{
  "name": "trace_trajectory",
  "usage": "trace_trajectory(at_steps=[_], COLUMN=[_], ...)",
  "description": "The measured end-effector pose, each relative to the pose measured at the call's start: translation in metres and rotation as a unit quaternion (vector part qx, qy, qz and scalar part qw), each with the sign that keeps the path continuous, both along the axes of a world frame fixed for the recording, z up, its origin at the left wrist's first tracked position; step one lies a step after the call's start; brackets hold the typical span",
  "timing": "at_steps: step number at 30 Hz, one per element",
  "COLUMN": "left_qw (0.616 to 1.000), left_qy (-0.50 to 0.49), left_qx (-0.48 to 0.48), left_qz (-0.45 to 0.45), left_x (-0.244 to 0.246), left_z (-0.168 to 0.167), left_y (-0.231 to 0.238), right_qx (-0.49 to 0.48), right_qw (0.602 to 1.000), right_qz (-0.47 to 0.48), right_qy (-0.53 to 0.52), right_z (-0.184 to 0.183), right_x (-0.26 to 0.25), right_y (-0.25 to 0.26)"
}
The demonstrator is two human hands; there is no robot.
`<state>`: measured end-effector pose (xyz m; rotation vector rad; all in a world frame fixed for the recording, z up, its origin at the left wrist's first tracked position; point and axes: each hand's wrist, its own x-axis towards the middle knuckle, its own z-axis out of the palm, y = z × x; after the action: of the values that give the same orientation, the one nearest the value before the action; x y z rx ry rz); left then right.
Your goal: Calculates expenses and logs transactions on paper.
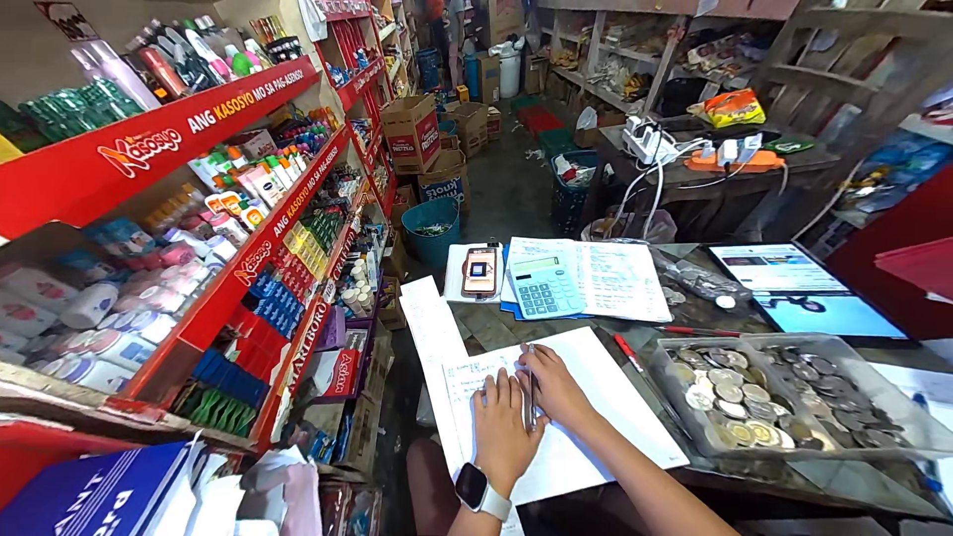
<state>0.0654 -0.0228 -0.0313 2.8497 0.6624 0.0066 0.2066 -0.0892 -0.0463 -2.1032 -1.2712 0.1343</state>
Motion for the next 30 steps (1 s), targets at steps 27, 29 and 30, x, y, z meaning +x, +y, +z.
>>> trace_trajectory(at_steps=[27, 29, 30], left_qw=[1.0, 1.0, 1.0], left_qy=[0.015, 0.021, 0.022], left_qx=[-0.018, -0.018, -0.018], left_qz=[0.002, 0.0, 0.001], left_x=[0.0022, 0.0027, 0.0018], left_z=[0.0019, 0.0022, 0.0018], left_y=[-0.0015, -0.0008, -0.0009], right_qx=[-0.011, -0.007, -0.008], right_qw=[1.0, 1.0, 1.0], right_qz=[-0.005, -0.005, -0.005], right_qy=[-0.004, -0.01, -0.009], right_z=[0.0016, 0.0016, 0.0013], right_x=[0.0008, 0.0009, 0.0], right_y=[-0.0014, -0.0012, -0.0012])
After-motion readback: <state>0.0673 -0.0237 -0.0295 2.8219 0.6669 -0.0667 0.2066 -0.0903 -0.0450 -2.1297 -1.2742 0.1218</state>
